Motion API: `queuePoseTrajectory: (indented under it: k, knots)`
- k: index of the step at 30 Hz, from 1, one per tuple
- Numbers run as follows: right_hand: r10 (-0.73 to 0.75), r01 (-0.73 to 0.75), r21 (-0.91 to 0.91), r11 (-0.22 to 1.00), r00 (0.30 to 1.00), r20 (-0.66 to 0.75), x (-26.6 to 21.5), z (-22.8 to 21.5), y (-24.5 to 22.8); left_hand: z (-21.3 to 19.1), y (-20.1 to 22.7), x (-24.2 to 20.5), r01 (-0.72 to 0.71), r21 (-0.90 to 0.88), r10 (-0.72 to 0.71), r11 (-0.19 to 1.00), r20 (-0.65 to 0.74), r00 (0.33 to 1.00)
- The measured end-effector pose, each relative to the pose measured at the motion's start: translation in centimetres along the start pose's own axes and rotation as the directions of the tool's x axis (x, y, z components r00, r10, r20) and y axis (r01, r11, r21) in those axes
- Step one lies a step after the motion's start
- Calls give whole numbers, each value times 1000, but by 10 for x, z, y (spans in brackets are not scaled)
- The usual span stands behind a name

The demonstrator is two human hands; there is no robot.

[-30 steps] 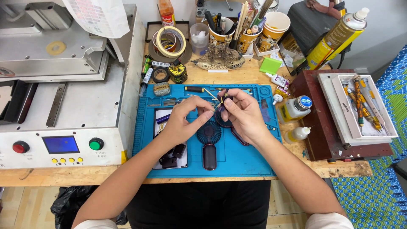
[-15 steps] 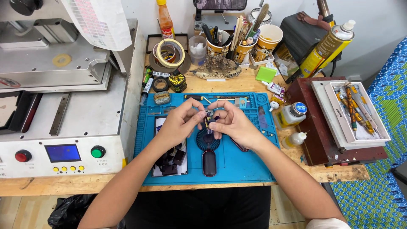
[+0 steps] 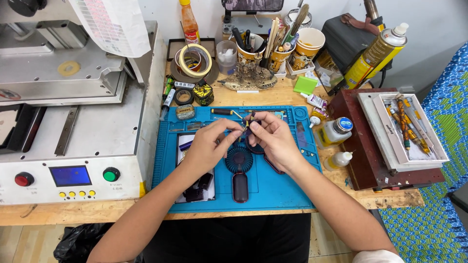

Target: The person assembles a small portable fan by attaching the fan head to a handle and then connecting wires to a battery pack. They manipulate the components by hand on a blue cutting mat, securing the connections with tape.

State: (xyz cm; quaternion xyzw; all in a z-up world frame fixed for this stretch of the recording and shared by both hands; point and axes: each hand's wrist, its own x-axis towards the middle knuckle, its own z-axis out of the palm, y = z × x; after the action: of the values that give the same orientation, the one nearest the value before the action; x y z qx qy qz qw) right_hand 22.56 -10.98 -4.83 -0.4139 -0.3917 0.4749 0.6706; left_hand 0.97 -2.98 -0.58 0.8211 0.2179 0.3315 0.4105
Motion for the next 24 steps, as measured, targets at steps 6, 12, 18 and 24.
queuePoseTrajectory:
  k: [6,12,18,24]
  knots:
    - [32,-44,214,976,998,57,-11,9,-13,2,-13,0,133,-411,-121,902,57,991]
    - [73,-111,154,982,970,233,-11,5,-10,0,-23,2,137,-390,-120,911,67,991]
    - [87,-42,-166,985,959,270,-8,1,-16,-6,-14,0,-7,71,4,997,44,999]
    - [25,44,-359,932,982,187,-1,-10,5,-2,-9,-5,-41,290,20,956,72,997]
